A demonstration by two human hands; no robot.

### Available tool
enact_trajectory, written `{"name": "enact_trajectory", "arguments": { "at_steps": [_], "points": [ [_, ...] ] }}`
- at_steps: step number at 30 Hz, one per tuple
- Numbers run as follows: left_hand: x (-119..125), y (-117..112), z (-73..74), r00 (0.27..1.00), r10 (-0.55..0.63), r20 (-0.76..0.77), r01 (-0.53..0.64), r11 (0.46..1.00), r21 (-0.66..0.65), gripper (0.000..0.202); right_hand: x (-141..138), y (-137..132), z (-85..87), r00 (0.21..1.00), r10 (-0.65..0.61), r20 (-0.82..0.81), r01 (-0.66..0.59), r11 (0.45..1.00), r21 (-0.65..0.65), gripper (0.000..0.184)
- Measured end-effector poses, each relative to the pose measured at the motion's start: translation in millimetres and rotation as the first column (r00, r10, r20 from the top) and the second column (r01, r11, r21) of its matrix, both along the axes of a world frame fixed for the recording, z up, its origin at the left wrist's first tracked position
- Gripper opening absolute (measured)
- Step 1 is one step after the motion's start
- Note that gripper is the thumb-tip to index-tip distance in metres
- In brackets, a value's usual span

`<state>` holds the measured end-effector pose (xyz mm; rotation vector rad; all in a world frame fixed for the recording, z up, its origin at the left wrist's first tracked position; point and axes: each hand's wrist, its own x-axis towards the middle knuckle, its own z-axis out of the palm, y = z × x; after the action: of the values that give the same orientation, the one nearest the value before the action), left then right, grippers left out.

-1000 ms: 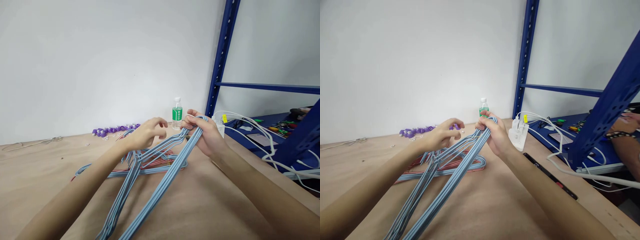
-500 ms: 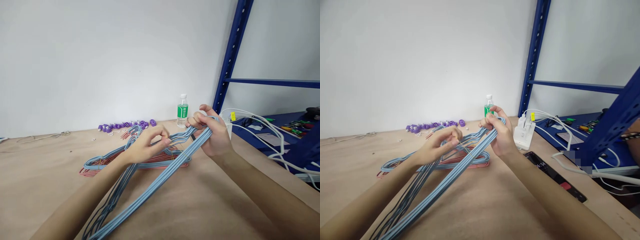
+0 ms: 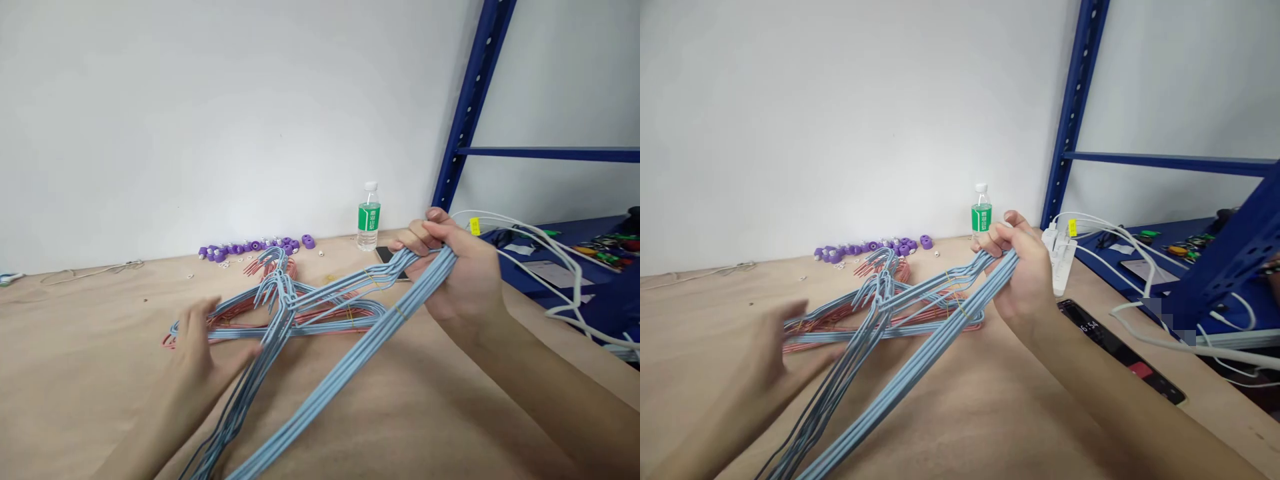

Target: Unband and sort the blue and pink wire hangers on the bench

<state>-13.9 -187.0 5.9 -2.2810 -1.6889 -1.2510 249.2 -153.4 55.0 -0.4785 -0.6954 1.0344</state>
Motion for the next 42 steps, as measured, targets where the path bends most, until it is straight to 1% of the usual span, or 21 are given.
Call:
{"name": "enact_trajectory", "arguments": {
  "at_steps": [1, 2, 4, 5, 6, 8, 11, 13, 14, 16, 18, 19, 21, 24, 25, 27, 30, 32, 35, 39, 42],
  "points": [
    [-4, -10, -8.0, 0.991, 0.014, 0.132, 0.011, 0.984, -0.18, 0.044, 0, -1, 2.9, 1.0, -0.005, -0.02, 0.005, 1.0, -0.016, 0.015],
    [-7, -18, -13.6, 0.968, 0.002, 0.252, 0.093, 0.926, -0.365, 0.039, -1, -2, 5.9, 0.999, -0.006, -0.033, 0.005, 1.0, -0.015, 0.015],
    [-9, -26, -14.7, 0.908, -0.015, 0.419, 0.305, 0.71, -0.635, 0.03, -4, -2, 12.8, 0.999, 0.021, -0.032, -0.02, 0.999, 0.035, 0.016],
    [-8, -26, -10.3, 0.864, 0.011, 0.504, 0.396, 0.602, -0.693, 0.027, -7, -1, 16.6, 0.999, 0.042, -0.027, -0.04, 0.997, 0.073, 0.017],
    [-7, -23, -3.3, 0.802, 0.057, 0.595, 0.487, 0.515, -0.705, 0.026, -10, 2, 20.6, 0.997, 0.067, -0.028, -0.064, 0.992, 0.108, 0.018],
    [-3, -11, 13.9, 0.622, 0.153, 0.768, 0.66, 0.424, -0.62, 0.03, -17, 9, 28.3, 0.993, 0.112, -0.044, -0.103, 0.982, 0.16, 0.019],
    [1, 16, 35.4, 0.367, 0.175, 0.914, 0.837, 0.367, -0.406, 0.026, -24, 28, 33.2, 0.989, 0.141, -0.038, -0.13, 0.97, 0.206, 0.018],
    [5, 33, 43.7, 0.231, 0.156, 0.96, 0.9, 0.342, -0.271, 0.02, -22, 42, 27.7, 0.99, 0.144, -0.004, -0.141, 0.972, 0.188, 0.014],
    [7, 40, 46.5, 0.182, 0.151, 0.972, 0.926, 0.306, -0.221, 0.018, -20, 49, 22.2, 0.989, 0.148, 0.024, -0.15, 0.977, 0.152, 0.011],
    [13, 48, 51.4, 0.164, 0.136, 0.977, 0.962, 0.196, -0.189, 0.017, -13, 62, 7.3, 0.979, 0.165, 0.117, -0.17, 0.985, 0.035, 0.004],
    [21, 48, 56.5, 0.23, 0.112, 0.967, 0.966, 0.096, -0.241, 0.021, -6, 73, -9.4, 0.951, 0.193, 0.241, -0.183, 0.981, -0.063, 0.016],
    [25, 46, 59.3, 0.275, 0.096, 0.957, 0.956, 0.076, -0.282, 0.019, -3, 79, -17.5, 0.929, 0.198, 0.314, -0.181, 0.98, -0.084, 0.025],
    [30, 39, 65.4, 0.354, 0.066, 0.933, 0.926, 0.114, -0.36, 0.015, 1, 89, -33.1, 0.806, 0.156, 0.571, -0.113, 0.987, -0.11, 0.039],
    [30, 31, 76.2, 0.364, 0.015, 0.931, 0.902, 0.243, -0.356, 0.013, 2, 104, -57.2, 0.403, 0.122, 0.907, 0.058, 0.986, -0.158, 0.036],
    [29, 30, 80.2, 0.339, -0.005, 0.941, 0.899, 0.297, -0.323, 0.012, 0, 108, -65.6, 0.281, 0.146, 0.948, 0.097, 0.979, -0.18, 0.029],
    [24, 30, 88.3, 0.31, -0.043, 0.95, 0.874, 0.406, -0.267, 0.009, -5, 114, -81.6, 0.134, 0.207, 0.969, 0.124, 0.967, -0.224, 0.018],
    [19, 29, 97.6, 0.384, -0.083, 0.92, 0.789, 0.546, -0.28, 0.003, -13, 119, -97.6, -0.064, 0.267, 0.962, 0.149, 0.955, -0.255, 0.018],
    [18, 28, 99.9, 0.468, -0.101, 0.878, 0.726, 0.611, -0.317, 0.01, -16, 122, -101.3, -0.154, 0.298, 0.942, 0.162, 0.948, -0.274, 0.019],
    [20, 28, 98.5, 0.545, -0.123, 0.829, 0.647, 0.69, -0.323, 0.016, -16, 126, -100.1, -0.222, 0.332, 0.917, 0.179, 0.938, -0.296, 0.02],
    [23, 32, 96.2, 0.557, -0.143, 0.818, 0.593, 0.758, -0.271, 0.011, -10, 126, -95.6, -0.243, 0.324, 0.914, 0.199, 0.939, -0.28, 0.016],
    [22, 33, 97.7, 0.556, -0.132, 0.821, 0.579, 0.77, -0.268, 0.008, -8, 125, -94.6, -0.254, 0.292, 0.922, 0.22, 0.946, -0.239, 0.015]
  ]
}}
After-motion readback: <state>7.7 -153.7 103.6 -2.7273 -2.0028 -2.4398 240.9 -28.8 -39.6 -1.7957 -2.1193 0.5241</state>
